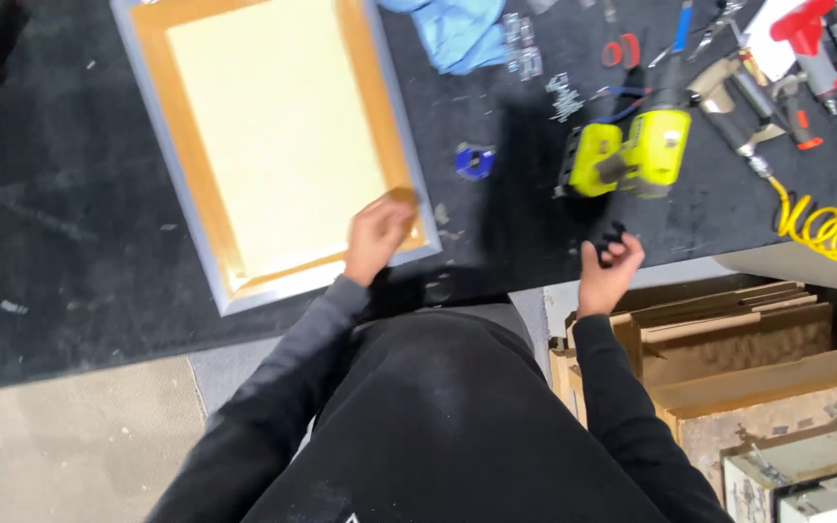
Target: Assembling picture frames by measuring and attaching hanging hardware using a power drill and tape measure.
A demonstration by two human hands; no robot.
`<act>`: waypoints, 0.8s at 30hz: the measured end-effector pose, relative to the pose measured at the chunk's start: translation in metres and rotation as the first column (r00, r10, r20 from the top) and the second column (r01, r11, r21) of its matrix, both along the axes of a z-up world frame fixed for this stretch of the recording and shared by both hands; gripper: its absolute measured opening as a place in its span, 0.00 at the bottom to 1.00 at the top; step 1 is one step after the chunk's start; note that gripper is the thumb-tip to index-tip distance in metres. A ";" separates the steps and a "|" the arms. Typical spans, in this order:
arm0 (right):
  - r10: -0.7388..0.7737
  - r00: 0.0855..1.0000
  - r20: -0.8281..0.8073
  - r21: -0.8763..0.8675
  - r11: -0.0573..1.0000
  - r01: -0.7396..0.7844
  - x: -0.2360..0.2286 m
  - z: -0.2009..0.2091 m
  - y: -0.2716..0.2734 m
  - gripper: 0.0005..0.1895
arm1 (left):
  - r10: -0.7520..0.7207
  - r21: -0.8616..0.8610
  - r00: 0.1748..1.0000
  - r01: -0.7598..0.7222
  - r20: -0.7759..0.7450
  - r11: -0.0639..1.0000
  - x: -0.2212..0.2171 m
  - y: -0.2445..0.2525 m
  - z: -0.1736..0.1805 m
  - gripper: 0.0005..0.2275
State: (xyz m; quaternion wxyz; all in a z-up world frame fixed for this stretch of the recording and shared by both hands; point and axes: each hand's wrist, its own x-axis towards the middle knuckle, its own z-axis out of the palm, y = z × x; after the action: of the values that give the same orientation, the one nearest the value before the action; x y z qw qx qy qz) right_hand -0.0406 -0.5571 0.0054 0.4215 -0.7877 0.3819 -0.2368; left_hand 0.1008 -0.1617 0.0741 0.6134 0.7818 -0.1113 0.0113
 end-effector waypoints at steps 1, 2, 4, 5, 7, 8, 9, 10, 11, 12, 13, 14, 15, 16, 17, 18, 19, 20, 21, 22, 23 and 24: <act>0.056 0.998 0.017 0.024 0.998 -0.056 0.016 0.006 -0.008 0.36 | -0.065 0.029 0.998 0.065 0.018 0.997 0.018 -0.036 0.003 0.06; 0.111 0.993 0.034 0.049 0.992 -0.113 0.030 0.011 -0.016 0.41 | -0.130 0.061 0.991 0.128 0.031 0.990 0.035 -0.072 0.006 0.05; 0.175 0.981 0.087 0.097 0.978 -0.183 0.062 0.020 -0.024 0.46 | -0.161 0.137 0.986 0.155 0.033 0.978 0.073 -0.133 -0.016 0.05; 0.242 0.959 0.145 0.134 0.956 -0.262 0.078 0.025 -0.027 0.52 | -0.184 0.206 0.982 0.173 0.035 0.963 0.091 -0.163 -0.028 0.05; 0.281 0.955 0.097 0.084 0.954 -0.289 0.104 0.020 -0.029 0.44 | -0.171 0.267 0.985 0.158 0.028 0.951 0.118 -0.212 -0.050 0.05; 0.318 0.947 0.050 0.023 0.947 -0.319 0.117 0.016 -0.028 0.37 | -0.159 0.319 0.987 0.141 0.031 0.937 0.132 -0.235 -0.062 0.06; 0.315 0.948 0.050 0.035 0.948 -0.317 0.127 0.004 -0.038 0.37 | -0.162 0.329 0.986 0.145 0.025 0.933 0.139 -0.246 -0.059 0.06; 0.338 0.941 -0.016 -0.087 0.937 -0.339 0.135 -0.009 -0.049 0.34 | -0.141 0.370 0.990 0.136 -0.016 0.919 0.143 -0.258 -0.057 0.07; 0.354 0.931 -0.085 -0.207 0.908 -0.364 0.143 -0.022 -0.058 0.31 | -0.117 0.410 0.992 0.129 -0.055 0.903 0.147 -0.269 -0.055 0.08; 0.360 0.928 -0.092 -0.196 0.908 -0.371 0.145 -0.028 -0.062 0.31 | -0.111 0.415 0.992 0.129 -0.066 0.900 0.149 -0.277 -0.057 0.08; 0.433 0.898 -0.078 -0.221 0.871 -0.439 0.147 -0.035 -0.065 0.25 | -0.092 0.461 0.992 0.120 -0.082 0.879 0.151 -0.284 -0.059 0.09; 0.506 0.860 -0.065 -0.244 0.828 -0.506 0.150 -0.040 -0.067 0.18 | -0.069 0.507 0.993 0.110 -0.099 0.855 0.154 -0.289 -0.059 0.09; 0.515 0.854 -0.069 -0.230 0.825 -0.516 0.144 -0.041 -0.076 0.18 | -0.058 0.515 0.992 0.107 -0.111 0.851 0.155 -0.293 -0.058 0.09; 0.499 0.867 0.001 -0.259 0.837 -0.481 0.135 -0.041 -0.084 0.22 | -0.066 0.512 0.992 0.110 -0.104 0.852 0.154 -0.297 -0.058 0.10; 0.481 0.874 0.071 -0.286 0.849 -0.444 0.127 -0.041 -0.092 0.25 | -0.073 0.509 0.993 0.113 -0.097 0.853 0.152 -0.300 -0.057 0.10; 0.487 0.871 0.070 -0.280 0.847 -0.451 0.128 -0.052 -0.109 0.25 | -0.065 0.514 0.993 0.108 -0.102 0.851 0.155 -0.303 -0.059 0.10; 0.613 0.783 0.109 -0.708 0.601 -0.371 0.130 -0.063 -0.125 0.23 | -0.071 0.524 0.992 0.118 -0.108 0.843 0.158 -0.305 -0.060 0.11; 0.728 0.682 0.071 -0.959 0.237 -0.153 0.127 -0.074 -0.139 0.23 | -0.077 0.535 0.989 0.131 -0.122 0.834 0.156 -0.305 -0.062 0.11; 0.733 0.677 0.068 -0.956 0.243 -0.166 0.124 -0.067 -0.150 0.23 | -0.069 0.540 0.989 0.131 -0.134 0.831 0.154 -0.307 -0.060 0.11; 0.769 0.639 0.032 -0.997 0.072 -0.037 0.123 -0.060 -0.161 0.22 | -0.067 0.548 0.987 0.139 -0.149 0.825 0.154 -0.308 -0.058 0.11; 0.796 0.605 -0.015 -0.990 -0.097 0.103 0.122 -0.053 -0.172 0.21 | -0.065 0.555 0.984 0.146 -0.164 0.819 0.155 -0.310 -0.056 0.11; 0.799 0.602 -0.015 -0.991 -0.091 0.097 0.123 -0.041 -0.173 0.21 | -0.060 0.558 0.984 0.146 -0.171 0.817 0.158 -0.312 -0.062 0.11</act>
State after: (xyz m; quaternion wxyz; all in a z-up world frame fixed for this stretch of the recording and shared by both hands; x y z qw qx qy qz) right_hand 0.0822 -0.7298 -0.0360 -0.0873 -0.7828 -0.3109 -0.5320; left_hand 0.2591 -0.4735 0.0126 0.3589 0.9204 -0.1068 -0.1125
